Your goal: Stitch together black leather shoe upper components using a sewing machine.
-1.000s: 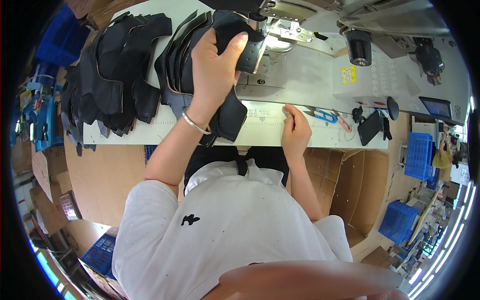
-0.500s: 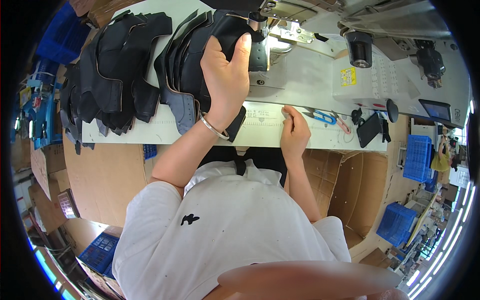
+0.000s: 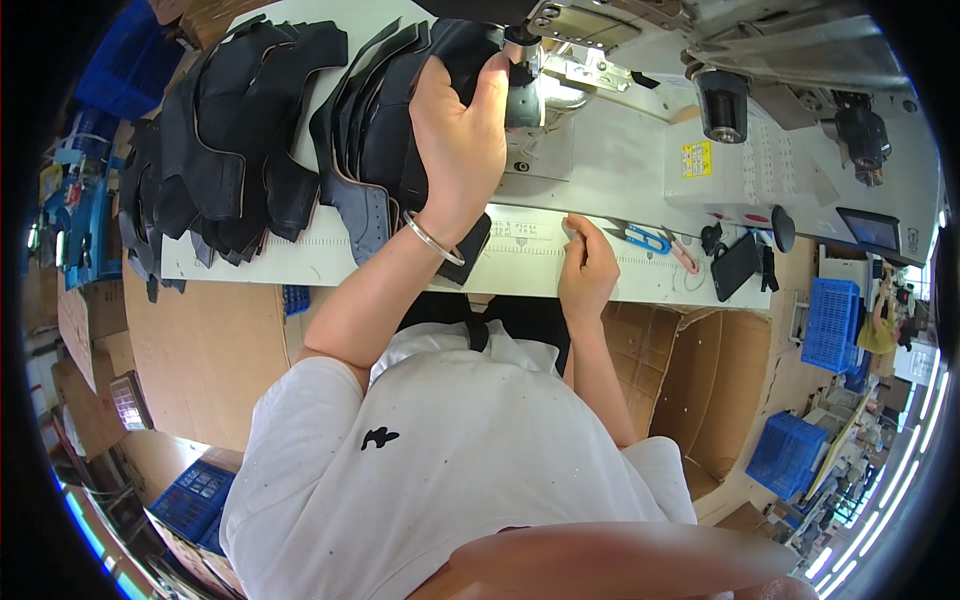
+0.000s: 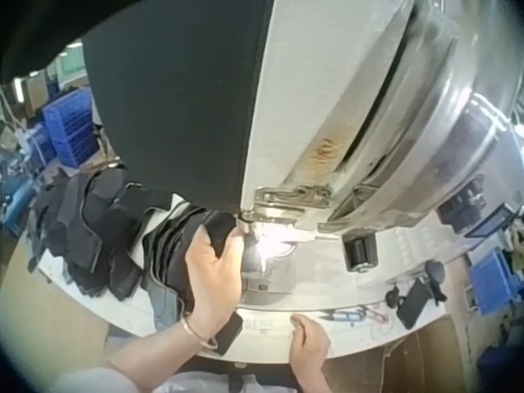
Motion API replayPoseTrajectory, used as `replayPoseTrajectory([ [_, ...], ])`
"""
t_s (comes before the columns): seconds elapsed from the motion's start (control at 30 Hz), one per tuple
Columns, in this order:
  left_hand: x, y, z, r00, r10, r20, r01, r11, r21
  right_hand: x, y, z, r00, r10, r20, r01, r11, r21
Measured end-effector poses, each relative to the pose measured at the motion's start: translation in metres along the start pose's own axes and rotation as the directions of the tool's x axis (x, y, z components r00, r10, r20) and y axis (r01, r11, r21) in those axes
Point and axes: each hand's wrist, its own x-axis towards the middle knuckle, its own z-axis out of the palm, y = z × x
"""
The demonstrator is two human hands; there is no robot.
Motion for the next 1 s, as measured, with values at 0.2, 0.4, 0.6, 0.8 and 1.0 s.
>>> replayPoseTrajectory([
  [0.2,0.004,0.001,0.0,0.955,-0.29,0.056,0.295,0.945,-0.142,0.0,-0.001,0.0,1.0,0.024,0.001,-0.024,0.999,0.025],
  [0.4,0.011,0.002,0.004,0.935,-0.353,0.044,0.355,0.916,-0.186,-0.001,0.001,0.0,1.0,0.027,-0.006,-0.026,0.999,0.039],
  [0.6,0.016,0.001,0.008,0.907,-0.422,0.018,0.417,0.888,-0.196,-0.001,0.002,0.001,1.0,0.03,-0.003,-0.03,0.999,0.033],
  [0.8,0.021,-0.005,0.013,0.888,-0.456,0.048,0.449,0.842,-0.299,0.0,0.0,0.0,1.0,0.027,-0.004,-0.027,0.999,0.029],
  [1.0,0.025,-0.01,0.014,0.853,-0.517,0.07,0.51,0.798,-0.322,-0.002,0.002,0.001,0.999,0.042,-0.014,-0.041,0.997,0.066],
])
